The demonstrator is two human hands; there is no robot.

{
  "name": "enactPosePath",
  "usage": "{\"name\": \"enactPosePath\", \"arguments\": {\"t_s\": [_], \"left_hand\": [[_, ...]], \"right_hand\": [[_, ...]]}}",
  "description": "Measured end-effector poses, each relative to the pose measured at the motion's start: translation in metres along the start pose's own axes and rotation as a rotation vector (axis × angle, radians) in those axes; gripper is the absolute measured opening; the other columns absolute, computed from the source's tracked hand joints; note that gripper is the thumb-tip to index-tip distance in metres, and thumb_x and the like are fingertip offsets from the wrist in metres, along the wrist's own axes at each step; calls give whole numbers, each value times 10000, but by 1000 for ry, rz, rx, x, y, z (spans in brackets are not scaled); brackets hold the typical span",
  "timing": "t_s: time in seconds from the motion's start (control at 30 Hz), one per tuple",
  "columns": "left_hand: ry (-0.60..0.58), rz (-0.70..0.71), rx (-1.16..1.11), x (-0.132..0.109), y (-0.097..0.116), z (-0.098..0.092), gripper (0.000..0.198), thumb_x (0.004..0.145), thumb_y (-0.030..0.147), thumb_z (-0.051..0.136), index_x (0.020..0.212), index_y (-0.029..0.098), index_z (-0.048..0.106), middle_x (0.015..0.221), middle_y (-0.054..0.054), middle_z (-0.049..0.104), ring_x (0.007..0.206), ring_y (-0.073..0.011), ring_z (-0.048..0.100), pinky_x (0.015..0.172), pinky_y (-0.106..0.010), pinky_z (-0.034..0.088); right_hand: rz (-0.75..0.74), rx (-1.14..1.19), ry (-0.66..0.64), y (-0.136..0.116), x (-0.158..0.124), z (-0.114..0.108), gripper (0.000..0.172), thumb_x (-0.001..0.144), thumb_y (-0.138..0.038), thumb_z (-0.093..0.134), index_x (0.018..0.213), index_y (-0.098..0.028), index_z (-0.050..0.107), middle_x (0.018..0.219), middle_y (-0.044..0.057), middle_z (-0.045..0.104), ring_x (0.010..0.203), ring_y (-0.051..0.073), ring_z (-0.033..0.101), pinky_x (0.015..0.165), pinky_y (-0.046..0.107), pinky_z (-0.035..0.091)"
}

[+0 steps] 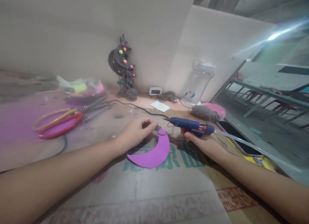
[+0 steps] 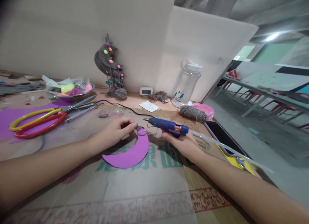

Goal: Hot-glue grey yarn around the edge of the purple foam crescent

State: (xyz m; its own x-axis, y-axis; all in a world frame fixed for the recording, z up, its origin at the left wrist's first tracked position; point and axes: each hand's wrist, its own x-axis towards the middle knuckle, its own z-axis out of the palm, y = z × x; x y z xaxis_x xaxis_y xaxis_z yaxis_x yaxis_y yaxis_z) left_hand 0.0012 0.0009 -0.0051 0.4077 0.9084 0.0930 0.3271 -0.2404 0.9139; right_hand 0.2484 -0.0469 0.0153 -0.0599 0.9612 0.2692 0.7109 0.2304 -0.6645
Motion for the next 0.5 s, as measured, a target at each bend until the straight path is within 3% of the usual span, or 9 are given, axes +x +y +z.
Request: {"name": "enactPosePath", "arguments": {"t_s": [0.13,0.33,0.5], "left_hand": [[15,-63,20,1,0,-1,334,854,509,518,746,195,551,567,12,613,414,-106,457,391,-206,293],[34,-24,19,2,-1,-1,329,855,498,526,732,193,544,572,7,619,441,-112,489,418,-212,319],[42,-5,-21,3,-4,-1,317,862,469,517,711,190,529,557,13,594,425,-101,462,420,-214,320]], "right_hand": [[-114,28,-58,3,-3,2,254,779,-485,600,709,-242,628,722,29,670,682,217,637,641,328,521],[-116,135,-173,5,-4,6,195,787,-455,656,797,-261,677,823,35,720,789,247,675,713,354,545],[-141,26,-121,8,-3,7,218,768,-470,668,747,-254,642,718,29,677,685,232,642,624,342,516]]}}
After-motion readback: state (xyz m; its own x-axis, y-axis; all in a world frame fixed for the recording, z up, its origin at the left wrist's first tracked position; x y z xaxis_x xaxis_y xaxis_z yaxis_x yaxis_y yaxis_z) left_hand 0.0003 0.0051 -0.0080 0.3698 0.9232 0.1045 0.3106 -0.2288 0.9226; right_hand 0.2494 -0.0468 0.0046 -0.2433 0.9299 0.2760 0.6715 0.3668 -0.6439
